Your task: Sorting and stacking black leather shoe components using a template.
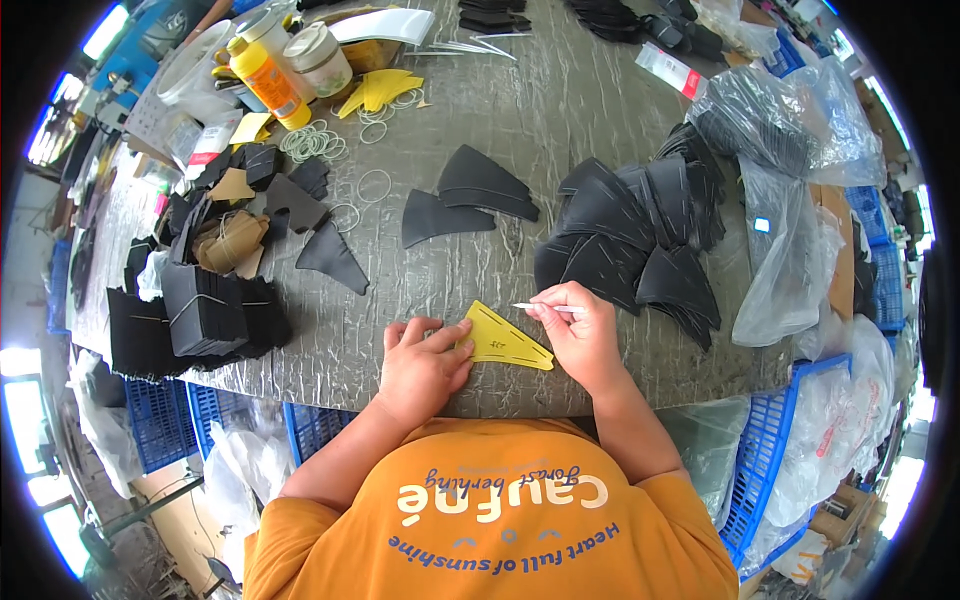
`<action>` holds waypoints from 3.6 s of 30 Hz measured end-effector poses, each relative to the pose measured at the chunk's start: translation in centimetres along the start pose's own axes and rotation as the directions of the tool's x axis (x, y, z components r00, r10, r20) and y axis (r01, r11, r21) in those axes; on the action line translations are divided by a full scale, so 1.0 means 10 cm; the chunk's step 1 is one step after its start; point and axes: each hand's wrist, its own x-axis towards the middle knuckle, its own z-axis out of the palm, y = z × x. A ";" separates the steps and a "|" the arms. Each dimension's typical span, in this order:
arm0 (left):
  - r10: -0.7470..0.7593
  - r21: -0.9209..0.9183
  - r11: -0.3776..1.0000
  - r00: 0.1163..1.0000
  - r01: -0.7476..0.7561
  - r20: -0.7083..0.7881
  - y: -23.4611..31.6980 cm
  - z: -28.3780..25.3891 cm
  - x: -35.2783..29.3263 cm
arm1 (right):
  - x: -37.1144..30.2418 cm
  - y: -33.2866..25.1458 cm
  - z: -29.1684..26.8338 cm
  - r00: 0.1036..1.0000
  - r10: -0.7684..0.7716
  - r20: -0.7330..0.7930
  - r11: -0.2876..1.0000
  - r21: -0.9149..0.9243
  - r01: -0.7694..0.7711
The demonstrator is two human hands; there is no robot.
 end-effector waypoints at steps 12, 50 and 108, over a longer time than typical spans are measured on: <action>0.004 0.009 1.000 0.999 -0.004 -0.038 0.03 0.00 -0.01 | -0.02 -0.01 0.05 0.995 0.026 0.101 0.999 0.022 -0.028; -0.036 -0.205 0.979 0.992 0.011 -0.120 -0.27 0.05 0.27 | -0.23 -0.26 -0.67 0.962 0.255 -0.094 0.874 -0.403 -0.271; -0.265 -0.140 0.962 0.931 0.236 -0.252 -0.64 -0.01 0.46 | -0.28 0.38 -2.22 0.941 0.018 -0.339 0.642 -0.717 -0.270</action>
